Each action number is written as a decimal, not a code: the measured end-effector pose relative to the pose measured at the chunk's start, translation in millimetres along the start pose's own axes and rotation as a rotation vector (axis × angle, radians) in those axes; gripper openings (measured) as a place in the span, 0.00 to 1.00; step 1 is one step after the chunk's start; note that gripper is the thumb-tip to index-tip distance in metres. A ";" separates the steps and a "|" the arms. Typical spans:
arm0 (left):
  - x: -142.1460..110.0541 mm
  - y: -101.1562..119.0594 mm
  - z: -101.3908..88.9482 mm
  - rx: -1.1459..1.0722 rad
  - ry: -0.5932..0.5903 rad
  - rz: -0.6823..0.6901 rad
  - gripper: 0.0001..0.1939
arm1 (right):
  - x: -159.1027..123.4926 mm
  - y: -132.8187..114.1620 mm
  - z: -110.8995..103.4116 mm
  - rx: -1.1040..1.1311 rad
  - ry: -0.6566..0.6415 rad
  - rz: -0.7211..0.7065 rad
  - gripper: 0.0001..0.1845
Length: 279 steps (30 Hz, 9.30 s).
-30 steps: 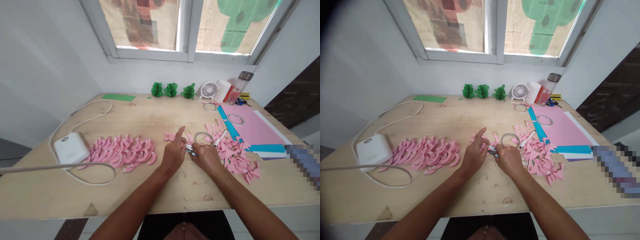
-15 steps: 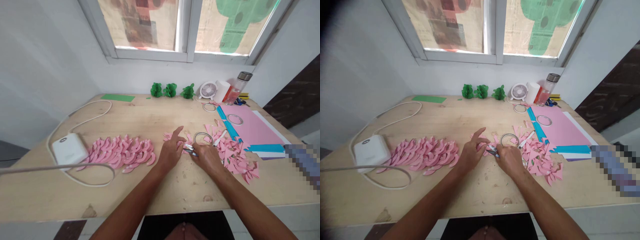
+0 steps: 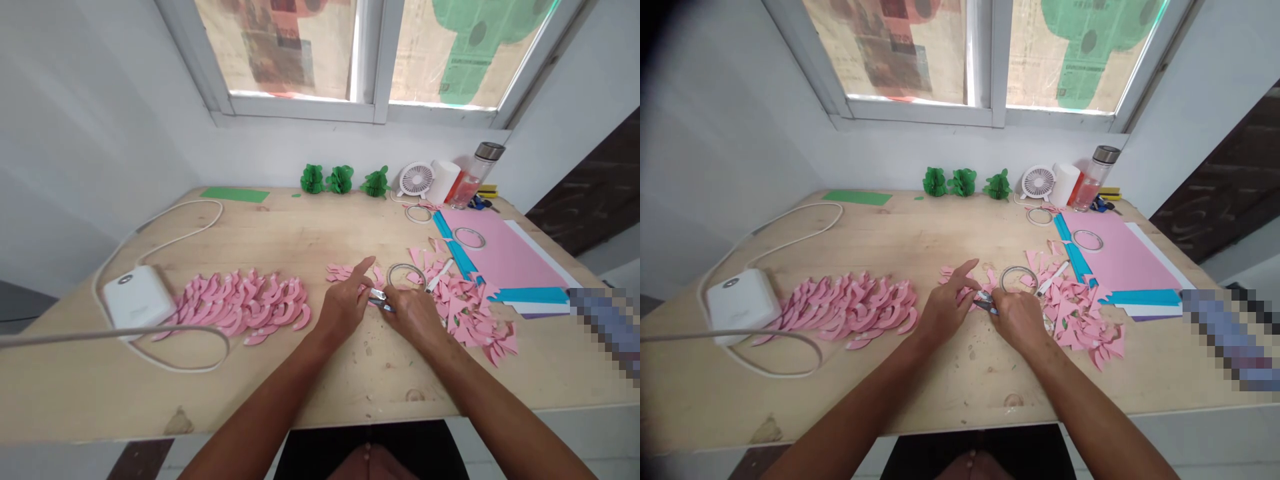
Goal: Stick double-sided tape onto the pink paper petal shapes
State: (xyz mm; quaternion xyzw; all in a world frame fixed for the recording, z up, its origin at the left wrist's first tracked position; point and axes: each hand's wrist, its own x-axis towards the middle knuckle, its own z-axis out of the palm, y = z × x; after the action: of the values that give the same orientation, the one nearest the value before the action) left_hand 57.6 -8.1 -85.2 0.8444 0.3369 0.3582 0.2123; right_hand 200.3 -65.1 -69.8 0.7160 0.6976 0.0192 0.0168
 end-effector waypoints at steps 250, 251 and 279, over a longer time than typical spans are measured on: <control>12.0 -7.4 -21.1 -1.648 -0.029 -0.648 0.18 | 9.4 -4.3 -3.1 1.536 0.222 0.093 0.06; 12.5 -6.5 -23.4 -1.666 -0.021 -0.651 0.17 | 9.2 -5.6 -3.4 1.538 0.218 0.078 0.06; 6.4 14.8 -9.1 -1.512 -0.007 -0.713 0.32 | 2.9 -34.4 0.0 1.163 0.421 -0.128 0.20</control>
State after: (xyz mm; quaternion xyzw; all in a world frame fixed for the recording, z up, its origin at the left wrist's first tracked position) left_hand 60.3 -12.5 -67.4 0.3183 0.2522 0.3964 0.8234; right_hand 166.0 -61.3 -71.6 0.5456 0.6238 -0.2242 -0.5127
